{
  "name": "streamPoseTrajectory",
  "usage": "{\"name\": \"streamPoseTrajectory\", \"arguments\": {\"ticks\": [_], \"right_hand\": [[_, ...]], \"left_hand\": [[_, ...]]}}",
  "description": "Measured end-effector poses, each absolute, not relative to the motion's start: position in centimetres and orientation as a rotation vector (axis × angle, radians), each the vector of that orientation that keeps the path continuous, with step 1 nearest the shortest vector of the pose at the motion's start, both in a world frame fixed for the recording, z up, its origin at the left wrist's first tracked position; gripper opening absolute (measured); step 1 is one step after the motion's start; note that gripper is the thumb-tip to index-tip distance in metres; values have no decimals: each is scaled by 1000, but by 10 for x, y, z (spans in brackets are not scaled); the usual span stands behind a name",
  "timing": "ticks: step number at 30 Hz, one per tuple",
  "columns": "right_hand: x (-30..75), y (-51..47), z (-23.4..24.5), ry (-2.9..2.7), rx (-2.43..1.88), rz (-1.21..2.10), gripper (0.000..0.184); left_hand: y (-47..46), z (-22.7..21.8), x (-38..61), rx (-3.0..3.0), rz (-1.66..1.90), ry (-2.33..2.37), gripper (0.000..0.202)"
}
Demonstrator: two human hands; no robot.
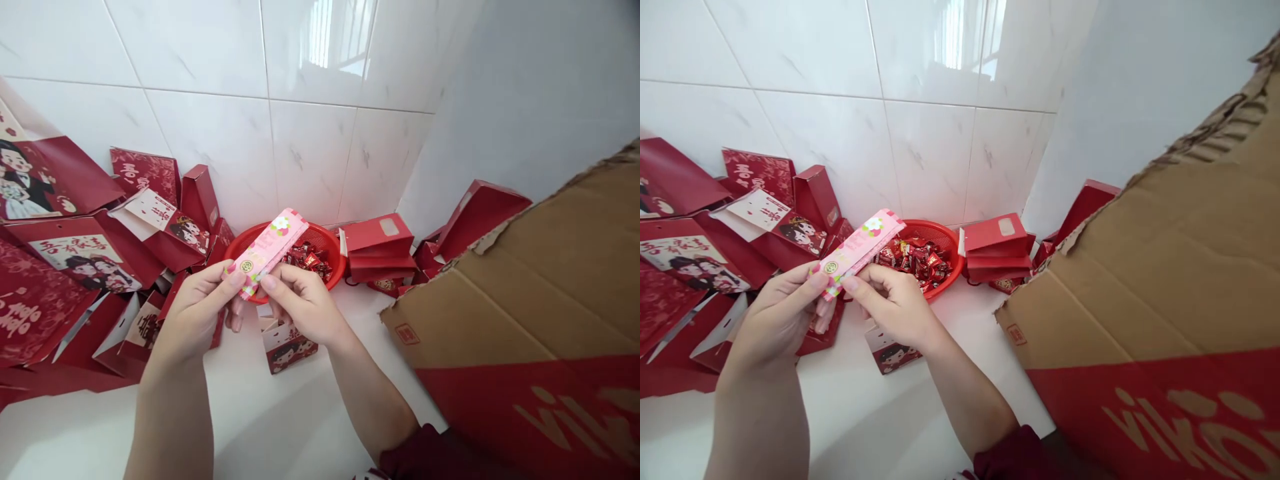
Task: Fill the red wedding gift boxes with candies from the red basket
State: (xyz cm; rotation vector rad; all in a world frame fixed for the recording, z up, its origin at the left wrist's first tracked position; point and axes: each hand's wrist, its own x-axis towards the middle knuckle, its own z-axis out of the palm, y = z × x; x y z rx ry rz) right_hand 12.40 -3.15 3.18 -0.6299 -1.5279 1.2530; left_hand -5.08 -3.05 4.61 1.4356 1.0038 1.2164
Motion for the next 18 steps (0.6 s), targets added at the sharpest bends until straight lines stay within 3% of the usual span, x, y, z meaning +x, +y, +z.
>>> {"name": "streamPoseTrajectory", "arguments": {"ticks": [18], "right_hand": [[111, -34, 21, -1379, -582, 1235, 28]], "left_hand": [[-34, 42, -50, 1367, 1370, 915, 18]]}}
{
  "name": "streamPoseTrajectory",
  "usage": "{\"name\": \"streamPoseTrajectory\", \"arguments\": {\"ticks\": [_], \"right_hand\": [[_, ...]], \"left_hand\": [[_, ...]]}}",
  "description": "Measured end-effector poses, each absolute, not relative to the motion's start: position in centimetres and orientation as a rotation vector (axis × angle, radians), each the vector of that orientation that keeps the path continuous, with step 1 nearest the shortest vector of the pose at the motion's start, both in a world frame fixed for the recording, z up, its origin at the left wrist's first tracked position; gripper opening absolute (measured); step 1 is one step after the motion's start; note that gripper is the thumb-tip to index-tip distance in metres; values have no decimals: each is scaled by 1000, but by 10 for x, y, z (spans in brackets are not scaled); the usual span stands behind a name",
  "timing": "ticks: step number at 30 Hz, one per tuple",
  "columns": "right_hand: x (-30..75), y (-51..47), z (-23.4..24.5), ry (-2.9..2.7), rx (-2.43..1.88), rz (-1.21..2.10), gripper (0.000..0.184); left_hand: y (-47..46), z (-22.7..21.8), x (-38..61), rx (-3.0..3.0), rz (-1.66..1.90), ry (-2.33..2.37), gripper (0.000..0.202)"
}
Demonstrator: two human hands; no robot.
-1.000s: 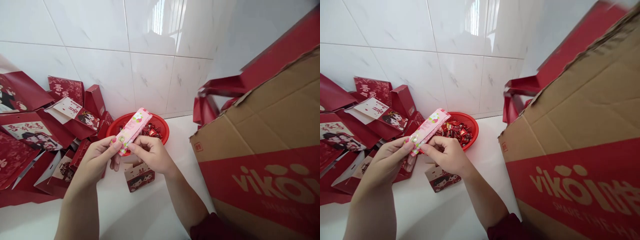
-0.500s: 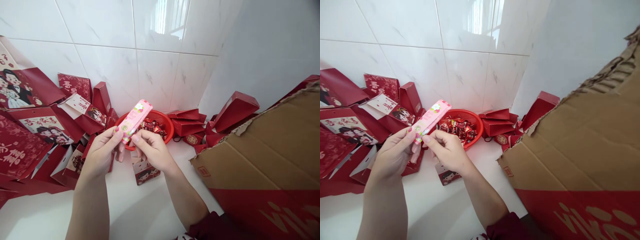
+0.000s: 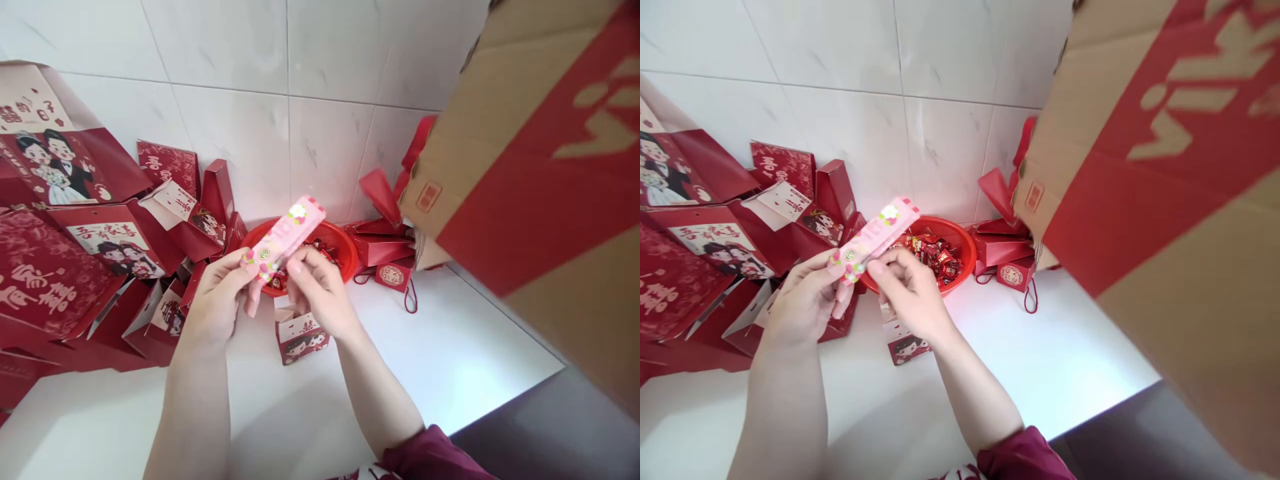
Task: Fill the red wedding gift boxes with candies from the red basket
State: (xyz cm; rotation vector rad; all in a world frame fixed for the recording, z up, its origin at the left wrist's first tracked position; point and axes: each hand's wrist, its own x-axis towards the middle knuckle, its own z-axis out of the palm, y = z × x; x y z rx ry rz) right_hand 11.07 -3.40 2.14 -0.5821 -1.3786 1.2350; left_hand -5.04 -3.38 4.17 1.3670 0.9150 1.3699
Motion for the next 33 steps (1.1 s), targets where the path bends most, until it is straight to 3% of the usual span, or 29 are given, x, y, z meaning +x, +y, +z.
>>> {"name": "streamPoseTrajectory", "arguments": {"ticks": [6, 16, 25, 30, 33], "right_hand": [[120, -20, 17, -1184, -591, 1162, 36], [127, -9, 15, -1153, -688, 1074, 53], [123, -10, 14, -1160, -609, 1133, 41], [136, -2, 12, -1303, -715, 1188, 28], [160, 22, 8, -1332, -965, 869, 33]], "left_hand": [[-29, 33, -58, 1648, 1120, 1064, 27], [-24, 35, -48, 1634, 1173, 1209, 29], [-27, 37, -52, 1722, 1096, 1216, 25], [-21, 33, -63, 1582, 1352, 1202, 24], [-19, 36, -72, 1403, 1627, 1171, 24]]}}
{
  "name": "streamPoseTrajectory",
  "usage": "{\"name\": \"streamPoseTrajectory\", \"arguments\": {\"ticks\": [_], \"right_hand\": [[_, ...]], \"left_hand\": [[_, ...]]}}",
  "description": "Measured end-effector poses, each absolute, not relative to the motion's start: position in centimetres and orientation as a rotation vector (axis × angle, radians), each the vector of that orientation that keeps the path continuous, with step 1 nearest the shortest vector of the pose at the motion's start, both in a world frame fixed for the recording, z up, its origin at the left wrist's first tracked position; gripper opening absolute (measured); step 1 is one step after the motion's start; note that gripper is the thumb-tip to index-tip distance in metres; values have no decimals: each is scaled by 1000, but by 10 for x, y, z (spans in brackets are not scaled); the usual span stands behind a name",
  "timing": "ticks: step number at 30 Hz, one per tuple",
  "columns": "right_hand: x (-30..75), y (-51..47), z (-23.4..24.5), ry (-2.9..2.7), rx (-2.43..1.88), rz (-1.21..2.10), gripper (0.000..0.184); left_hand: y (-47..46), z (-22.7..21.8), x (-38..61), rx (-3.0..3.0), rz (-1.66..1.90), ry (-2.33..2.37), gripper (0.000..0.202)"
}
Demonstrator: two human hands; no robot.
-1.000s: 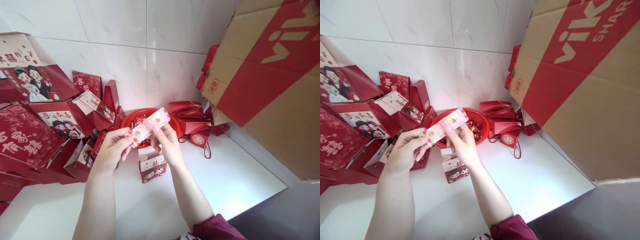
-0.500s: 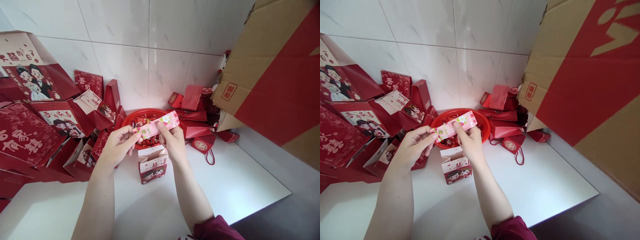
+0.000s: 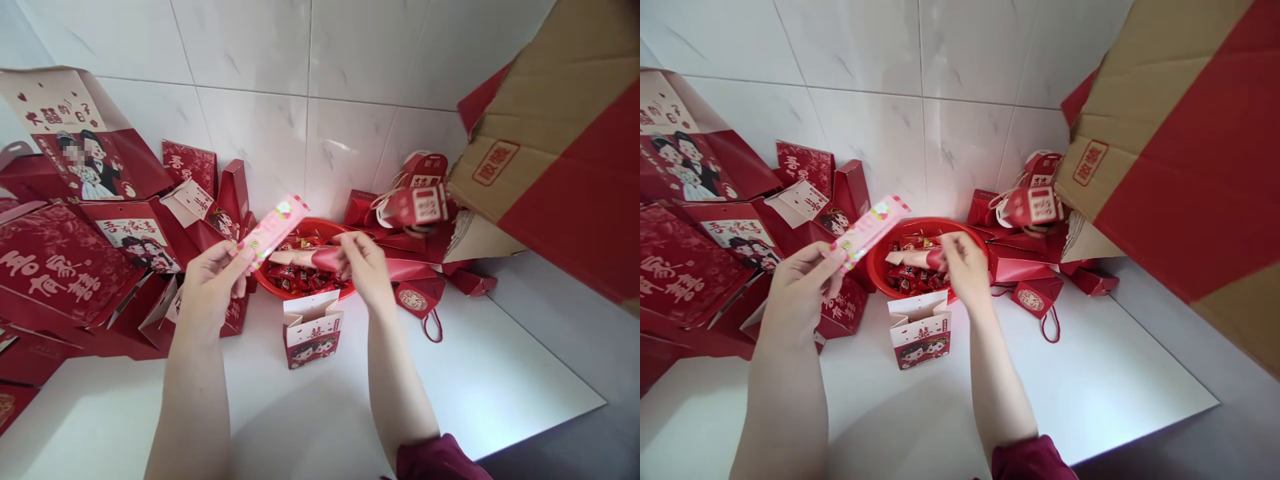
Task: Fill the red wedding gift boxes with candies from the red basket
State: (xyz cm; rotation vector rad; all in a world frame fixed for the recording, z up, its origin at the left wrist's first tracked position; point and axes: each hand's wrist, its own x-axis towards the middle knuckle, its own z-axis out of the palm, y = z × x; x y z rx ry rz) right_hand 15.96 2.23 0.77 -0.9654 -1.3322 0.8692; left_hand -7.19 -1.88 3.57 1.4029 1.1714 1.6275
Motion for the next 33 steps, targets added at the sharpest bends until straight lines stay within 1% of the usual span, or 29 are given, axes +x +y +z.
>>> {"name": "streamPoseTrajectory", "arguments": {"ticks": [2, 4, 6, 8, 10, 13, 17, 19, 22, 26, 31, 33], "right_hand": [[175, 44, 6, -1388, -1120, 608, 33], [185, 65, 3, -1618, -1175, 493, 38], [187, 82, -1, -1978, -1189, 545, 50], [183, 94, -9, -2305, -1188, 696, 62], [177, 104, -19, -2490, -1177, 832, 73], [168, 118, -35, -2568, -1132, 886, 88], [161, 134, -49, -2562, -1152, 921, 111], [158, 137, -51, -2537, -1167, 952, 118], [158, 135, -48, -2486, -1140, 963, 114], [169, 123, -37, -2400, -1046, 967, 93], [195, 103, -25, -2171, -789, 1133, 77], [206, 94, -24, -2065, -758, 1170, 75]], "left_hand": [[-19, 39, -78, 1305, 1768, 1152, 23], [-20, 42, -82, 1258, 1840, 1144, 23], [-21, 43, -85, 1241, 1853, 1140, 24], [-22, 42, -86, 1233, 1844, 1135, 24], [-22, 41, -87, 1234, 1841, 1122, 23], [-22, 39, -88, 1242, 1844, 1111, 19], [-22, 40, -90, 1249, 1819, 1150, 21], [-22, 40, -90, 1251, 1814, 1153, 22], [-21, 39, -90, 1277, 1798, 1142, 24], [-20, 39, -86, 1343, 1762, 1176, 23], [-14, 38, -79, 1425, 1705, 1335, 22], [-8, 33, -76, 1463, 1669, 1432, 23]]}}
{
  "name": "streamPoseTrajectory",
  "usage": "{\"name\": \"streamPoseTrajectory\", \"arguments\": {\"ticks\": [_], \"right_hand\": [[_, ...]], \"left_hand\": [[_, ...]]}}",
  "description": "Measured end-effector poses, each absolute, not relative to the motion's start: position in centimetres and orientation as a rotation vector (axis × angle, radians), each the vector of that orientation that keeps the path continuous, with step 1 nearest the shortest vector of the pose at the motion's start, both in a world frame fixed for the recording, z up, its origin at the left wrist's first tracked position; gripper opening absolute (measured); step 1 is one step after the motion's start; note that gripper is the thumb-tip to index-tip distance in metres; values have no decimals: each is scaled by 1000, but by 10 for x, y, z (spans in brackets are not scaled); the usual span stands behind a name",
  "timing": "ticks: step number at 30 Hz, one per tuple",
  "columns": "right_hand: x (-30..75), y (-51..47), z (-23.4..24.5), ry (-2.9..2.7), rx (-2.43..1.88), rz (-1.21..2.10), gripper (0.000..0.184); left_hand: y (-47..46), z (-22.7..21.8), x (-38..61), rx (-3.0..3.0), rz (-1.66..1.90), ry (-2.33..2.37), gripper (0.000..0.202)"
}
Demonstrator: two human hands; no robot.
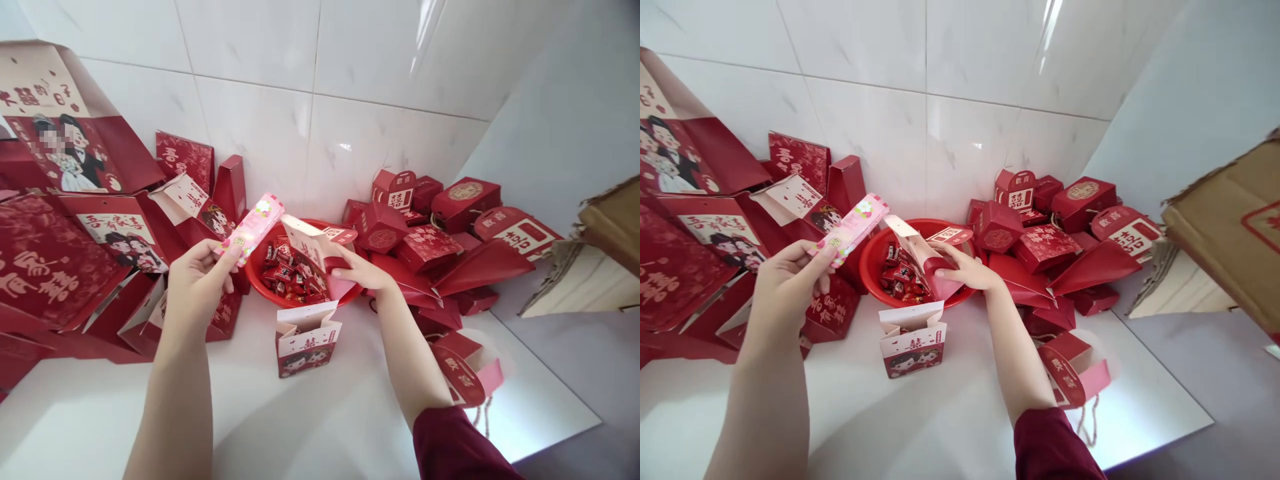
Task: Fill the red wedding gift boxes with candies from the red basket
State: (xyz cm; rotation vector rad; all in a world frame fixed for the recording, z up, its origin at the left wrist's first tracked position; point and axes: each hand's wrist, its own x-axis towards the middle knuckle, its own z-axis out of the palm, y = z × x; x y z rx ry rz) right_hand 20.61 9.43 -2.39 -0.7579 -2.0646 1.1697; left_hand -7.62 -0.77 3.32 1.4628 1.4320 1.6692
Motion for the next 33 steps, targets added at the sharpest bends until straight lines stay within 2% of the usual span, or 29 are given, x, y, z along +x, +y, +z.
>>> {"name": "streamPoseTrajectory", "arguments": {"ticks": [4, 9, 12, 15, 17, 21, 25, 27, 30, 33], "right_hand": [[219, 81, -30, -1803, -747, 1261, 81], [218, 60, -21, -1484, -765, 1236, 70], [224, 31, 4, -1507, -965, 850, 63], [242, -10, 25, -1619, -1251, 224, 78], [259, -36, 27, -1571, -1445, -62, 82], [293, -64, 16, -1422, -1776, -151, 86], [323, -48, 15, -1250, -1923, -180, 88], [339, -26, 18, -1147, -1904, -290, 89], [361, 17, 14, -1131, -1910, -453, 91], [377, 57, -4, -1408, -2139, -233, 84]], "left_hand": [[9, 16, -72, 1545, 1591, 1559, 24], [27, -5, -65, 1691, 1481, 1840, 27], [36, -14, -62, 1840, 1282, 2015, 30], [43, -22, -60, 1907, 1054, 2103, 28], [46, -25, -59, 1940, 970, 2136, 24], [51, -21, -51, 2058, 1076, 2236, 38], [67, -5, -32, 2223, 1076, 1905, 41], [80, 3, -18, 2260, 932, 1740, 56], [103, 6, 6, 2214, 528, 1654, 94], [120, 1, 27, 2142, 191, 1587, 121]]}}
